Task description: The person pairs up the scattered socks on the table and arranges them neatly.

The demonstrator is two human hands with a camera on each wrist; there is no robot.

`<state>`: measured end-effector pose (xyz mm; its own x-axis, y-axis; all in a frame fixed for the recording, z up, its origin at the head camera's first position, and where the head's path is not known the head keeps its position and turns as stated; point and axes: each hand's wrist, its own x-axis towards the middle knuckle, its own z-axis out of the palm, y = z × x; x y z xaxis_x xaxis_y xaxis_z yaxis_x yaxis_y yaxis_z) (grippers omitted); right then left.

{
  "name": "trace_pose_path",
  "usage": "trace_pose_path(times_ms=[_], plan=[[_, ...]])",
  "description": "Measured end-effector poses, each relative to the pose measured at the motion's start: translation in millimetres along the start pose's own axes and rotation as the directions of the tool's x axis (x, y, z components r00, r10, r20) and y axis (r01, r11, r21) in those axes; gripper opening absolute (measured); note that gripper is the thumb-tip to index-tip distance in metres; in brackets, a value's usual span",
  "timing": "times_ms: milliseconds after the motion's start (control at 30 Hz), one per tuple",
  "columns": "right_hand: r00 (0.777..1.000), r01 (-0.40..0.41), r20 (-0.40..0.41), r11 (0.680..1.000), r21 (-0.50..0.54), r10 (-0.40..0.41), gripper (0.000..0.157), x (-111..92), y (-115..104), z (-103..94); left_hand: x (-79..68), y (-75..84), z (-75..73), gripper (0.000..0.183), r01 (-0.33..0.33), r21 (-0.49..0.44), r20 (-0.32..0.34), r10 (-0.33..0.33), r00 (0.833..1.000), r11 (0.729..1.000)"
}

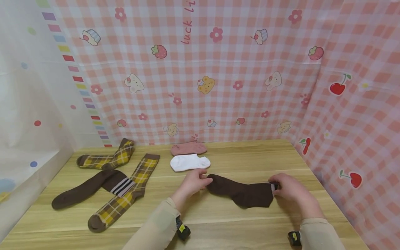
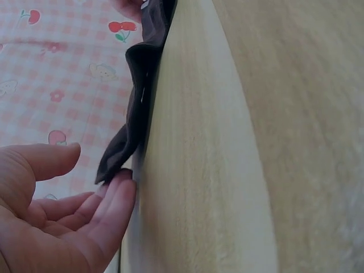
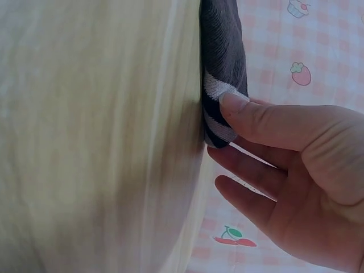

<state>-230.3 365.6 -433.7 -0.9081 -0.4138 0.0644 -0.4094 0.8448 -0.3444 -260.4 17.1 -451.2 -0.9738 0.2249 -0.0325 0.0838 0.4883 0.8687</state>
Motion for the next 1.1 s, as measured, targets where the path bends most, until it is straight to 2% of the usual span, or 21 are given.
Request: trace_pose_path(times_ms=[233, 367, 667, 900, 1100], plan=[[1.0, -0.03, 0.008, 0.999, 0.013, 0.03, 0.03, 0.5, -2.3, -1.1, 0.3, -1.4, 6.8, 0.035, -0.015, -0.148, -0.011, 0.014, 1.0, 0.989], [0.999, -0.035, 0.004, 0.999, 0.024, 0.035, 0.027, -0.5, -3.6, -2.0, 0.4, -1.1, 9.5, 0.028, -0.032, -0.18, -0.028, 0.028, 0.999, 0.983], [0.999, -0.049, -0.015, 0.999, 0.025, 0.049, 0.021, -1.3, -2.2, -0.6, -1.2, -0.4, 10.1, 0.019, -0.055, -0.181, -0.027, 0.051, 0.998, 0.982], [0.999, -0.011, -0.032, 1.0, 0.009, 0.012, 0.018, -2.4, -0.7, -0.1, -5.3, 3.0, 7.6, 0.012, -0.06, -0.188, -0.048, 0.051, 0.998, 0.98], [0.998, -0.002, -0.07, 0.999, 0.032, 0.004, 0.017, -6.1, -3.3, -4.8, -8.2, 5.7, 3.8, 0.007, -0.097, -0.177, -0.109, 0.079, 0.991, 0.979]])
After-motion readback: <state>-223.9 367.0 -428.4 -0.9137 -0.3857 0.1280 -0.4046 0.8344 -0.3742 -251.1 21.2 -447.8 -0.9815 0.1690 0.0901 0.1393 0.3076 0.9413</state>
